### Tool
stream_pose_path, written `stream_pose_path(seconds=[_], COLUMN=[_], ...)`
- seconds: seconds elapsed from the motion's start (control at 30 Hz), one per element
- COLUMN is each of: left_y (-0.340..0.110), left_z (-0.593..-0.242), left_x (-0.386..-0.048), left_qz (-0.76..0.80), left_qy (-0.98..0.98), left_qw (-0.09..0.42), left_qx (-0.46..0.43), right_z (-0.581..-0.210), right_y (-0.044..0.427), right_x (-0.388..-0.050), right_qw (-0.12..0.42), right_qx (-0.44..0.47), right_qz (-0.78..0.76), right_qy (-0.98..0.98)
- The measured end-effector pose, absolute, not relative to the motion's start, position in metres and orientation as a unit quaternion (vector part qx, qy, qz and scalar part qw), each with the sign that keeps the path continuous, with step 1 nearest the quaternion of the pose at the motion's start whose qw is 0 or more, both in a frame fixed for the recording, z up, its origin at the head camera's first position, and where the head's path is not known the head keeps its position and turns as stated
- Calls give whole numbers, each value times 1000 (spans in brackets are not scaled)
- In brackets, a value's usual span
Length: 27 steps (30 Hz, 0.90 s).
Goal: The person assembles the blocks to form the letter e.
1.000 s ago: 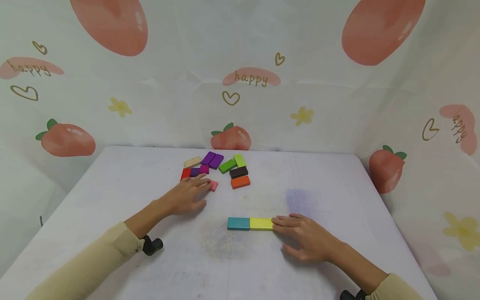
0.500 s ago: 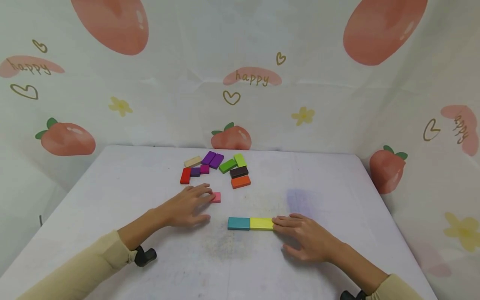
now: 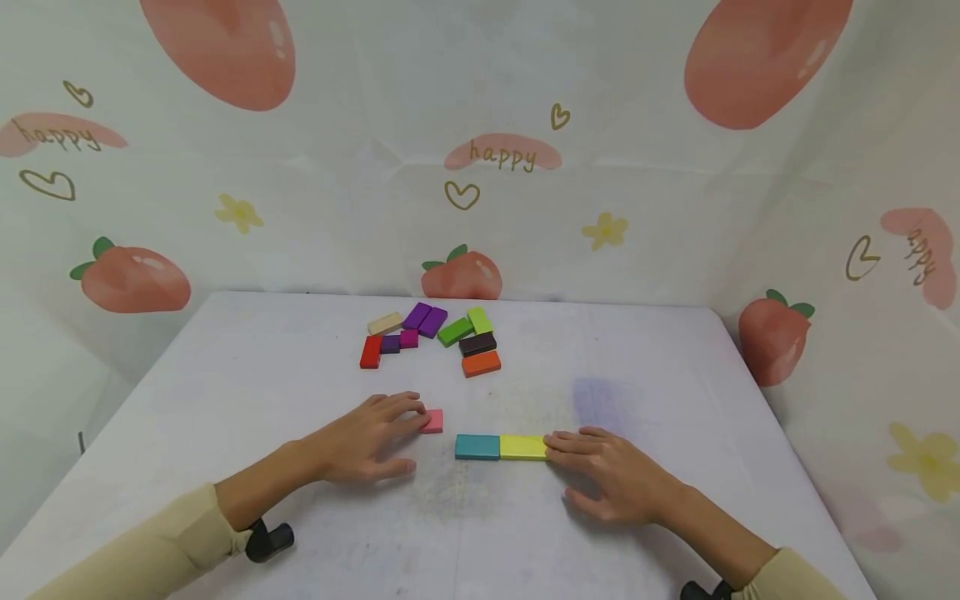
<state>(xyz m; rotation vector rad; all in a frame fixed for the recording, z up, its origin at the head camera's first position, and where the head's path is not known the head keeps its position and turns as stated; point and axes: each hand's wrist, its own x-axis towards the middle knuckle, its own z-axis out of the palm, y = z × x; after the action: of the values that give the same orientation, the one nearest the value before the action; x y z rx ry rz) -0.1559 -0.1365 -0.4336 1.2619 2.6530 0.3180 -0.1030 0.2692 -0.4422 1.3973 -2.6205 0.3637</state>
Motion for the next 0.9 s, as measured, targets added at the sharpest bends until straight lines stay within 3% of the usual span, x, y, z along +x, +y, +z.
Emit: stream_pose_path(seconds=[0.23,0.9], left_y=[-134,-125], left_z=[-432,-434], left_x=[-145,-135], left_qz=[108,97], left_qy=[884,875], left_qw=[113,107], left_qx=[440,461], right_z=[-442,-441], right_y=[269,269], right_x=[-103,-102], right_qw=[77,76], right_qx=[465,463], right_qz=[124,130], right_qy=[-873,-873])
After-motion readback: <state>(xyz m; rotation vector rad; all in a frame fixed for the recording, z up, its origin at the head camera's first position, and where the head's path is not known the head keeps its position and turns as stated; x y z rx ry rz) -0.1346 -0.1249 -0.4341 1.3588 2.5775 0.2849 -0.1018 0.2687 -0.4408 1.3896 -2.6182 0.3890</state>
